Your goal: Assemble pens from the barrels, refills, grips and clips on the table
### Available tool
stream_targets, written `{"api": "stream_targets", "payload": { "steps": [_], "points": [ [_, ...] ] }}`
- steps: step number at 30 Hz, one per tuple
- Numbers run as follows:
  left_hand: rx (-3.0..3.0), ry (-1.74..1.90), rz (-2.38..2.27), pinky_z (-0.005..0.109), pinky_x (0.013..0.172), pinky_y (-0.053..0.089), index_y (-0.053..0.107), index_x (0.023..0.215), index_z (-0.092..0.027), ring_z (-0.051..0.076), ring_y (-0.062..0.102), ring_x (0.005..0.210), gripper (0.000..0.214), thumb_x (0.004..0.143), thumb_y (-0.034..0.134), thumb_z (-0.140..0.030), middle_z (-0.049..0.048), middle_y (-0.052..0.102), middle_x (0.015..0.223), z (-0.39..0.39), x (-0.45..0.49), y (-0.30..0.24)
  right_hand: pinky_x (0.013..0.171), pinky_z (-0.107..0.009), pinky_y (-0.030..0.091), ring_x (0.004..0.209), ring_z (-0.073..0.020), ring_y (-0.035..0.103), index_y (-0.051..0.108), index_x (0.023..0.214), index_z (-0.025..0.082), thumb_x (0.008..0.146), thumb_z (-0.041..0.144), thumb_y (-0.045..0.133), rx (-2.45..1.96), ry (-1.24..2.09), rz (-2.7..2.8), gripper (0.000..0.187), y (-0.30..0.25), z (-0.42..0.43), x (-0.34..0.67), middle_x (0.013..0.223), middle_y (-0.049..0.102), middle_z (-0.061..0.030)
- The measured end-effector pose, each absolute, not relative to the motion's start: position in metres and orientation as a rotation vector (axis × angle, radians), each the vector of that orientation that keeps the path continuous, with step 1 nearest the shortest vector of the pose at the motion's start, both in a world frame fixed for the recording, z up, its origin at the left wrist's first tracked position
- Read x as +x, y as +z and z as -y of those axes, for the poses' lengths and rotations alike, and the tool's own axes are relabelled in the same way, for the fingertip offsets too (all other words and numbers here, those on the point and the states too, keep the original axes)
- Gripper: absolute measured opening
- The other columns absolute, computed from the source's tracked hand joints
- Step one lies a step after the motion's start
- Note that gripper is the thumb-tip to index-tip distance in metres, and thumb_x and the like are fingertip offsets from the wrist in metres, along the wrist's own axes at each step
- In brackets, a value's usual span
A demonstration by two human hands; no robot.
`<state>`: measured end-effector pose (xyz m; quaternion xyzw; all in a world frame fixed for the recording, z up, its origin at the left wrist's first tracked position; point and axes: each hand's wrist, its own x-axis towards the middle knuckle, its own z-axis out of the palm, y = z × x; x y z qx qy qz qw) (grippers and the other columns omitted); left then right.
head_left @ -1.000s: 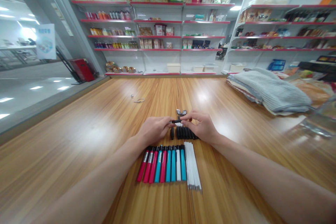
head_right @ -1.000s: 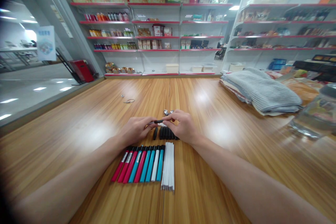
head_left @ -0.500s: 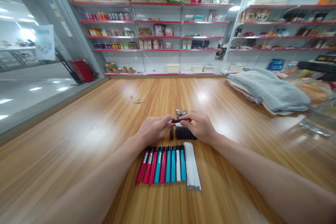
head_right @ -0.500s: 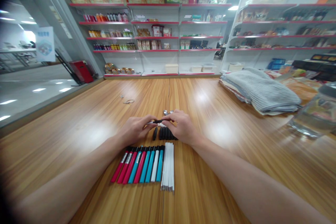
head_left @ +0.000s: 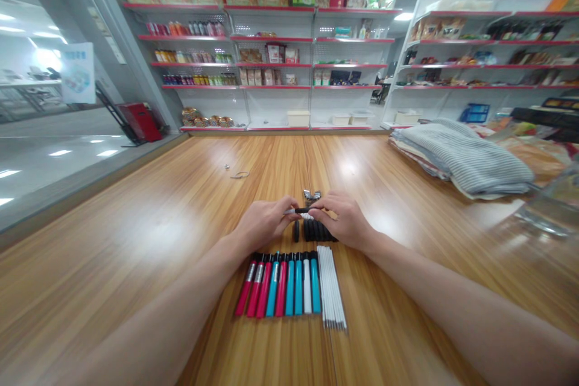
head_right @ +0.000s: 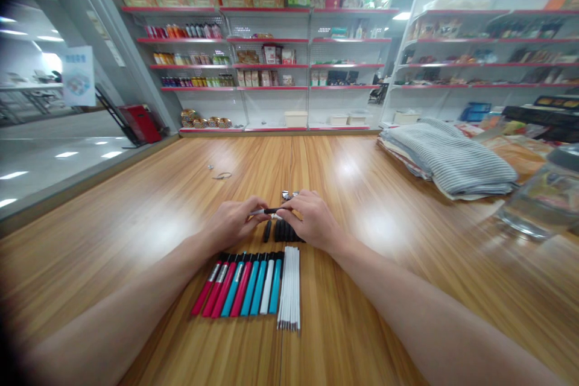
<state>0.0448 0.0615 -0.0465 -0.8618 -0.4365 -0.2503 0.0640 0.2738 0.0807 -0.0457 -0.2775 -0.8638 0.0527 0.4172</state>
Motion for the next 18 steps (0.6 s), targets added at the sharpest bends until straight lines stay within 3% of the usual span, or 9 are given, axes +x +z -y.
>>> {"api": "stream_targets", "payload": {
  "steps": [5, 18],
  "points": [
    [-2.617, -0.755, 1.278, 0.026, 0.062, 0.043, 0.054, 0.104, -0.02, 0.019, 0.068, 0.075, 0.027, 0.096, 0.044, -0.043, 0.0028, 0.071, 0.085, -0.0626, 0.0437, -0.0484, 0.075, -0.034, 0.041, 0.082, -0.019, 0.058, 0.066, 0.1, 0.02, 0.086, 0.026, 0.063, -0.68, 0.125, 2.173, 0.015, -0.0432, -0.0778, 0.2749, 0.085, 0.067, -0.0044],
    [-2.595, -0.731, 1.222, 0.025, 0.06, 0.04, 0.059, 0.097, -0.019, 0.016, 0.065, 0.069, 0.029, 0.096, 0.043, -0.043, 0.0031, 0.071, 0.084, -0.0624, 0.0426, -0.0468, 0.077, -0.035, 0.04, 0.084, -0.0193, 0.058, 0.066, 0.096, 0.02, 0.09, 0.027, 0.059, -0.66, 0.047, 2.204, 0.012, -0.0416, -0.0769, 0.2742, 0.088, 0.068, -0.0053]
  ]
}}
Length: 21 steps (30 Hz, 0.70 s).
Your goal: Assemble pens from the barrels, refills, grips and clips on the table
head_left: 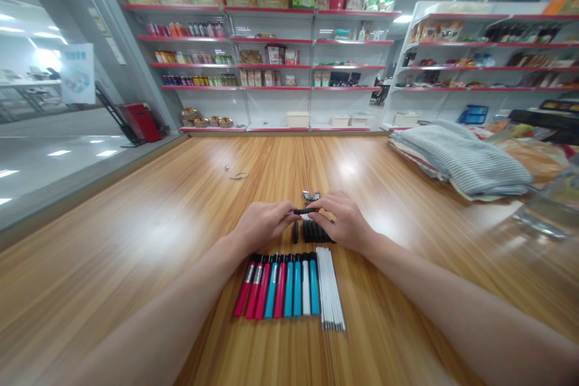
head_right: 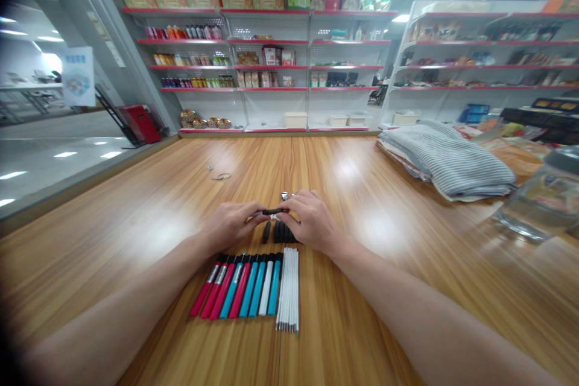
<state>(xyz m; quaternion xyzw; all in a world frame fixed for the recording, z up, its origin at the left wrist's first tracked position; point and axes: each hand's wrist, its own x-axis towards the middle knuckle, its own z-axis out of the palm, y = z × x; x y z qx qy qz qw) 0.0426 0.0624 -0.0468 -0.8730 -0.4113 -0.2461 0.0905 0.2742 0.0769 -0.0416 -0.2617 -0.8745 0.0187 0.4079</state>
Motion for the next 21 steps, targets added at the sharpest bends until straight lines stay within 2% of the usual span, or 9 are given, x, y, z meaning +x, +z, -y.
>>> {"api": "stream_targets", "payload": {
  "steps": [4, 9, 14, 18, 21],
  "points": [
    [-2.591, -0.732, 1.209, 0.025, 0.06, 0.039, 0.058, 0.1, -0.02, 0.015, 0.064, 0.068, 0.027, 0.096, 0.044, -0.043, 0.0023, 0.07, 0.084, -0.0625, 0.0422, -0.0466, 0.077, -0.034, 0.04, 0.083, -0.0192, 0.057, 0.065, 0.094, 0.019, 0.09, 0.03, 0.06, -0.675, 0.057, 2.197, 0.013, -0.043, -0.0776, 0.2745, 0.085, 0.067, -0.0049],
    [-2.578, -0.711, 1.151, 0.024, 0.058, 0.037, 0.058, 0.094, -0.019, 0.014, 0.062, 0.065, 0.026, 0.096, 0.044, -0.041, 0.0026, 0.069, 0.08, -0.0607, 0.0418, -0.046, 0.078, -0.034, 0.04, 0.086, -0.0197, 0.058, 0.064, 0.1, 0.02, 0.088, 0.03, 0.062, -0.654, 0.077, 2.177, 0.016, -0.0424, -0.0757, 0.2747, 0.086, 0.067, -0.0047],
    [-2.564, -0.706, 1.128, 0.025, 0.058, 0.037, 0.058, 0.1, -0.021, 0.014, 0.064, 0.068, 0.025, 0.096, 0.045, -0.042, 0.0015, 0.07, 0.083, -0.061, 0.042, -0.0458, 0.077, -0.034, 0.038, 0.083, -0.0191, 0.057, 0.065, 0.092, 0.019, 0.09, 0.031, 0.059, -0.655, 0.027, 2.191, 0.013, -0.0427, -0.0758, 0.2745, 0.084, 0.067, -0.0048],
    [-2.544, -0.716, 1.09, 0.024, 0.057, 0.037, 0.057, 0.102, -0.022, 0.014, 0.065, 0.07, 0.024, 0.095, 0.046, -0.042, -0.0003, 0.07, 0.083, -0.0624, 0.0429, -0.0453, 0.077, -0.034, 0.036, 0.076, -0.0174, 0.055, 0.064, 0.08, 0.018, 0.094, 0.032, 0.054, -0.687, -0.015, 2.211, 0.022, -0.042, -0.0749, 0.2736, 0.074, 0.065, -0.0037],
    [-2.534, -0.679, 1.072, 0.025, 0.055, 0.035, 0.059, 0.097, -0.021, 0.013, 0.063, 0.068, 0.024, 0.096, 0.044, -0.041, -0.0005, 0.068, 0.08, -0.0617, 0.0435, -0.0437, 0.077, -0.034, 0.035, 0.08, -0.0182, 0.055, 0.064, 0.088, 0.018, 0.092, 0.034, 0.057, -0.688, -0.019, 2.213, 0.018, -0.0397, -0.0723, 0.2726, 0.08, 0.067, -0.0042]
  ]
}}
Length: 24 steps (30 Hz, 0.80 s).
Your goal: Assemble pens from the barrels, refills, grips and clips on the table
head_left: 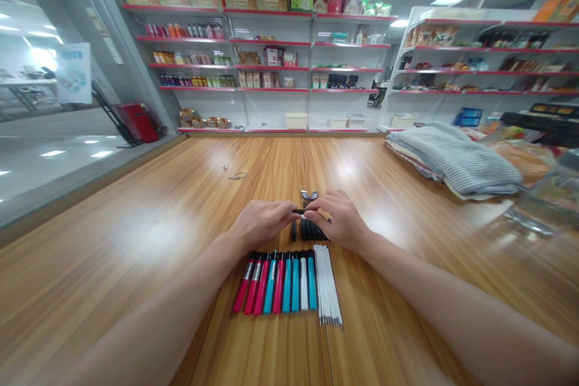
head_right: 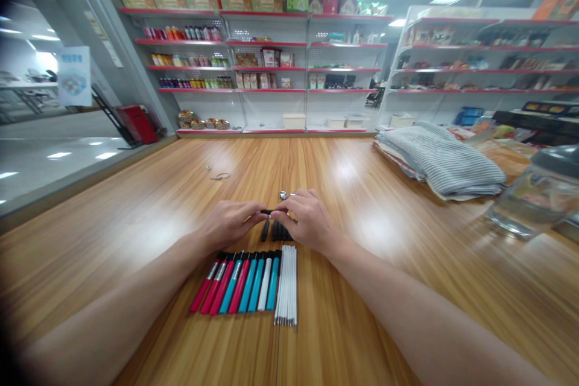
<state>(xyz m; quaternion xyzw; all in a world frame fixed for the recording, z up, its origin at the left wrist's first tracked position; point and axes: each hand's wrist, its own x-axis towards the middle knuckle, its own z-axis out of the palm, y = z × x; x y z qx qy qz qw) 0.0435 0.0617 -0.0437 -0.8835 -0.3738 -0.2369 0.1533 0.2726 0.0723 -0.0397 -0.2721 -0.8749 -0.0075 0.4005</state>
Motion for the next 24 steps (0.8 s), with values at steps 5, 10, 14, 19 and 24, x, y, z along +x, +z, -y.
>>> {"api": "stream_targets", "payload": {
  "steps": [5, 10, 14, 19, 24],
  "points": [
    [-2.522, -0.65, 1.096, 0.025, 0.056, 0.036, 0.058, 0.098, -0.022, 0.013, 0.063, 0.07, 0.024, 0.097, 0.042, -0.039, -0.0005, 0.068, 0.082, -0.0589, 0.0445, -0.0408, 0.077, -0.035, 0.034, 0.079, -0.0187, 0.053, 0.063, 0.085, 0.019, 0.093, 0.034, 0.055, -0.689, -0.088, 2.253, 0.019, -0.0384, -0.0712, 0.271, 0.078, 0.065, -0.0045],
    [-2.52, -0.685, 1.105, 0.024, 0.056, 0.036, 0.057, 0.103, -0.023, 0.013, 0.063, 0.072, 0.026, 0.095, 0.044, -0.044, 0.0002, 0.068, 0.086, -0.0576, 0.0452, -0.0387, 0.077, -0.035, 0.033, 0.077, -0.0182, 0.051, 0.059, 0.074, 0.018, 0.095, 0.034, 0.05, -0.741, -0.128, 2.287, 0.027, -0.0394, -0.0718, 0.2697, 0.072, 0.062, -0.004],
    [-2.509, -0.623, 1.111, 0.023, 0.054, 0.033, 0.058, 0.094, -0.021, 0.013, 0.06, 0.069, 0.027, 0.097, 0.039, -0.041, 0.0015, 0.065, 0.083, -0.0581, 0.0447, -0.0396, 0.078, -0.037, 0.033, 0.082, -0.0202, 0.051, 0.061, 0.088, 0.018, 0.091, 0.035, 0.055, -0.696, -0.132, 2.291, 0.018, -0.0378, -0.0707, 0.269, 0.082, 0.064, -0.0061],
    [-2.536, -0.705, 1.124, 0.023, 0.058, 0.035, 0.056, 0.105, -0.022, 0.014, 0.062, 0.075, 0.026, 0.096, 0.042, -0.042, 0.0022, 0.067, 0.09, -0.0582, 0.0453, -0.0409, 0.077, -0.035, 0.033, 0.077, -0.018, 0.05, 0.058, 0.071, 0.018, 0.094, 0.034, 0.05, -0.71, -0.138, 2.344, 0.03, -0.0356, -0.0701, 0.2692, 0.072, 0.062, -0.0041],
    [-2.512, -0.633, 1.196, 0.024, 0.057, 0.034, 0.057, 0.1, -0.023, 0.013, 0.059, 0.07, 0.026, 0.098, 0.038, -0.04, 0.0015, 0.065, 0.087, -0.0559, 0.0453, -0.0381, 0.08, -0.035, 0.036, 0.079, -0.0177, 0.054, 0.063, 0.079, 0.018, 0.091, 0.035, 0.054, -0.758, -0.023, 2.229, 0.023, -0.0366, -0.0746, 0.2772, 0.078, 0.066, -0.0036]
  ]
}}
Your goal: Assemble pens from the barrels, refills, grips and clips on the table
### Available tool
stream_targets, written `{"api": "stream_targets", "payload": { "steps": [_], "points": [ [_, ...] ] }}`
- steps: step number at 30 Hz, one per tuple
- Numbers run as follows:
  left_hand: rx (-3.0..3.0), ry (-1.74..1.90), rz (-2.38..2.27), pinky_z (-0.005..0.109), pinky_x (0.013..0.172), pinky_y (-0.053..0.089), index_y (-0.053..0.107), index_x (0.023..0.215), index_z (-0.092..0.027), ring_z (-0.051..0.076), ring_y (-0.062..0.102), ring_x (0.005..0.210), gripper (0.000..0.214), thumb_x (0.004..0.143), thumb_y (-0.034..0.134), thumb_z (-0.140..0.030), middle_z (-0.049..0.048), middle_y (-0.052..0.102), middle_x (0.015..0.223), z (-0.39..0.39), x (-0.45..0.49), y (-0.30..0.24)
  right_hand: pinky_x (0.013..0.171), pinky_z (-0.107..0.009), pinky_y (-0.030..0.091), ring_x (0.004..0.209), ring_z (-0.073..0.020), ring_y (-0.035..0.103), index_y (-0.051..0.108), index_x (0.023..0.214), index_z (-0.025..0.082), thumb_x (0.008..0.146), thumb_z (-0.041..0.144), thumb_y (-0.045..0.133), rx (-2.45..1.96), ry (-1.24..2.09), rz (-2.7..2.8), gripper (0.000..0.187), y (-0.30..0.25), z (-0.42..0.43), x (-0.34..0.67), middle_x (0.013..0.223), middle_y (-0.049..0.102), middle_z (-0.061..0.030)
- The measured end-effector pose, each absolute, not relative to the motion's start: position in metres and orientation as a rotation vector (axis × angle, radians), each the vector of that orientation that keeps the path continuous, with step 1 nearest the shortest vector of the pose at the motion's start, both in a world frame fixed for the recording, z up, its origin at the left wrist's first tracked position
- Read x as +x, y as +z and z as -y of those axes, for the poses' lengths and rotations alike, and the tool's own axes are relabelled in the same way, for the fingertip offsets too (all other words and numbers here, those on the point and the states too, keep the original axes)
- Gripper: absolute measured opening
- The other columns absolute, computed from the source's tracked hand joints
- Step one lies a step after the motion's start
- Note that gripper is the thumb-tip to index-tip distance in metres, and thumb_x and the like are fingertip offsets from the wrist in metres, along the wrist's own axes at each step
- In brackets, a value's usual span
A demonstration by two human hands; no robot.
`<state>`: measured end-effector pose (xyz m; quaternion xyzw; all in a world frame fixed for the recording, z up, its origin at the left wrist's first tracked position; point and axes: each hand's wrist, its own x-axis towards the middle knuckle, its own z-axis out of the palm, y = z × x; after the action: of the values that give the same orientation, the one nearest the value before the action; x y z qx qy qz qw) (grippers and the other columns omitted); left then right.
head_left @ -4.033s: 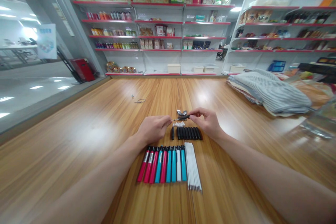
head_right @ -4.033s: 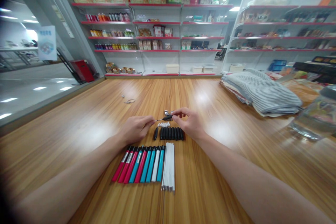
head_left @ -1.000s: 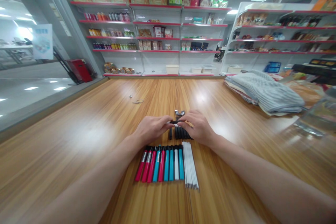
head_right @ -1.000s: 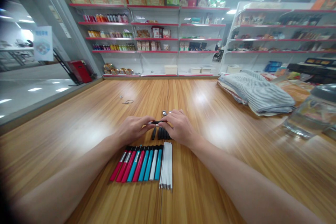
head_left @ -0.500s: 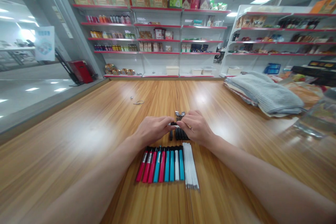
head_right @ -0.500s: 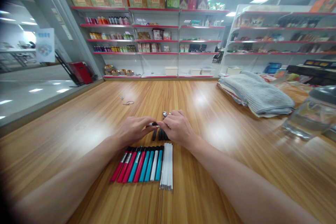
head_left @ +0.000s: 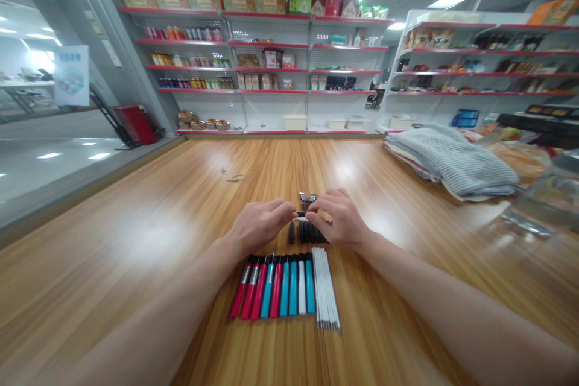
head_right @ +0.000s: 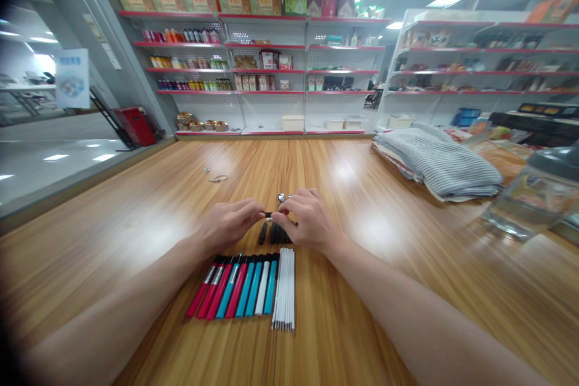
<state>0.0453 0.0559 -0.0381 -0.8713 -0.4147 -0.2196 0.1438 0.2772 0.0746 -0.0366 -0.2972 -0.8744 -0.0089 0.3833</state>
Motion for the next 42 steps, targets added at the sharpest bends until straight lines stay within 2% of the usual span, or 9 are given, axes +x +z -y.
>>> {"api": "stream_targets", "payload": {
  "steps": [3, 7, 10, 14, 20, 30, 32, 37, 42],
  "points": [
    [-2.47, -0.714, 1.298, 0.023, 0.058, 0.035, 0.057, 0.103, -0.024, 0.014, 0.06, 0.075, 0.026, 0.099, 0.037, -0.04, 0.0019, 0.065, 0.091, -0.056, 0.045, -0.037, 0.073, -0.032, 0.041, 0.076, -0.0169, 0.057, 0.065, 0.08, 0.019, 0.093, 0.03, 0.048, -0.925, 0.104, 2.011, 0.024, -0.047, -0.093, 0.29, 0.077, 0.066, -0.0036],
    [-2.436, -0.785, 1.4, 0.024, 0.057, 0.035, 0.056, 0.107, -0.024, 0.015, 0.062, 0.079, 0.027, 0.096, 0.042, -0.045, 0.0027, 0.065, 0.096, -0.06, 0.047, -0.039, 0.06, -0.027, 0.044, 0.063, -0.0151, 0.059, 0.068, 0.081, 0.019, 0.082, 0.024, 0.058, -1.246, 0.272, 1.86, 0.012, -0.066, -0.132, 0.304, 0.071, 0.067, -0.0012],
    [-2.398, -0.804, 1.466, 0.024, 0.057, 0.035, 0.058, 0.101, -0.024, 0.015, 0.062, 0.079, 0.028, 0.098, 0.037, -0.042, 0.0024, 0.065, 0.094, -0.063, 0.049, -0.042, 0.062, -0.027, 0.045, 0.066, -0.0156, 0.061, 0.07, 0.08, 0.019, 0.078, 0.02, 0.059, -1.29, 0.232, 1.863, 0.012, -0.074, -0.155, 0.305, 0.071, 0.067, -0.0016],
    [-2.379, -0.795, 1.52, 0.025, 0.056, 0.035, 0.058, 0.095, -0.023, 0.016, 0.062, 0.078, 0.03, 0.099, 0.034, -0.04, 0.0023, 0.065, 0.091, -0.063, 0.049, -0.043, 0.07, -0.028, 0.048, 0.075, -0.0151, 0.061, 0.073, 0.093, 0.022, 0.081, 0.017, 0.057, -1.158, 0.191, 1.984, 0.021, -0.075, -0.166, 0.299, 0.085, 0.067, -0.0027],
    [-2.401, -0.843, 1.57, 0.025, 0.059, 0.041, 0.049, 0.116, -0.021, 0.019, 0.065, 0.08, 0.032, 0.095, 0.042, -0.045, 0.0052, 0.067, 0.098, -0.065, 0.048, -0.044, 0.088, -0.037, 0.046, 0.098, -0.02, 0.056, 0.073, 0.104, 0.028, 0.084, 0.013, 0.057, -0.906, 0.035, 2.201, 0.029, -0.077, -0.161, 0.298, 0.101, 0.064, -0.0051],
    [-2.426, -0.826, 1.548, 0.026, 0.061, 0.042, 0.053, 0.109, -0.024, 0.019, 0.066, 0.085, 0.024, 0.097, 0.039, -0.04, 0.0044, 0.066, 0.104, -0.064, 0.046, -0.045, 0.084, -0.035, 0.047, 0.089, -0.0192, 0.058, 0.075, 0.091, 0.023, 0.083, 0.014, 0.057, -1.047, 0.009, 2.184, 0.022, -0.076, -0.16, 0.303, 0.091, 0.066, -0.005],
    [-2.429, -0.83, 1.541, 0.026, 0.06, 0.042, 0.054, 0.109, -0.024, 0.019, 0.066, 0.084, 0.024, 0.097, 0.039, -0.04, 0.0042, 0.067, 0.104, -0.063, 0.047, -0.045, 0.085, -0.035, 0.046, 0.09, -0.0196, 0.059, 0.074, 0.095, 0.022, 0.084, 0.014, 0.056, -1.057, -0.021, 2.162, 0.023, -0.075, -0.159, 0.304, 0.093, 0.067, -0.0054],
    [-2.438, -0.852, 1.526, 0.025, 0.06, 0.041, 0.054, 0.109, -0.024, 0.019, 0.066, 0.084, 0.025, 0.098, 0.038, -0.039, 0.0036, 0.069, 0.102, -0.065, 0.047, -0.044, 0.092, -0.038, 0.044, 0.102, -0.0206, 0.056, 0.067, 0.114, 0.024, 0.088, 0.014, 0.051, -0.992, -0.063, 2.282, 0.033, -0.071, -0.16, 0.301, 0.116, 0.066, -0.004],
    [-2.433, -0.826, 1.559, 0.025, 0.059, 0.04, 0.057, 0.107, -0.025, 0.019, 0.066, 0.08, 0.026, 0.098, 0.037, -0.039, 0.0022, 0.07, 0.096, -0.063, 0.047, -0.043, 0.089, -0.037, 0.046, 0.095, -0.0197, 0.06, 0.073, 0.098, 0.023, 0.088, 0.015, 0.053, -0.971, -0.014, 2.312, 0.024, -0.074, -0.161, 0.304, 0.102, 0.071, -0.0026]
  ]
}}
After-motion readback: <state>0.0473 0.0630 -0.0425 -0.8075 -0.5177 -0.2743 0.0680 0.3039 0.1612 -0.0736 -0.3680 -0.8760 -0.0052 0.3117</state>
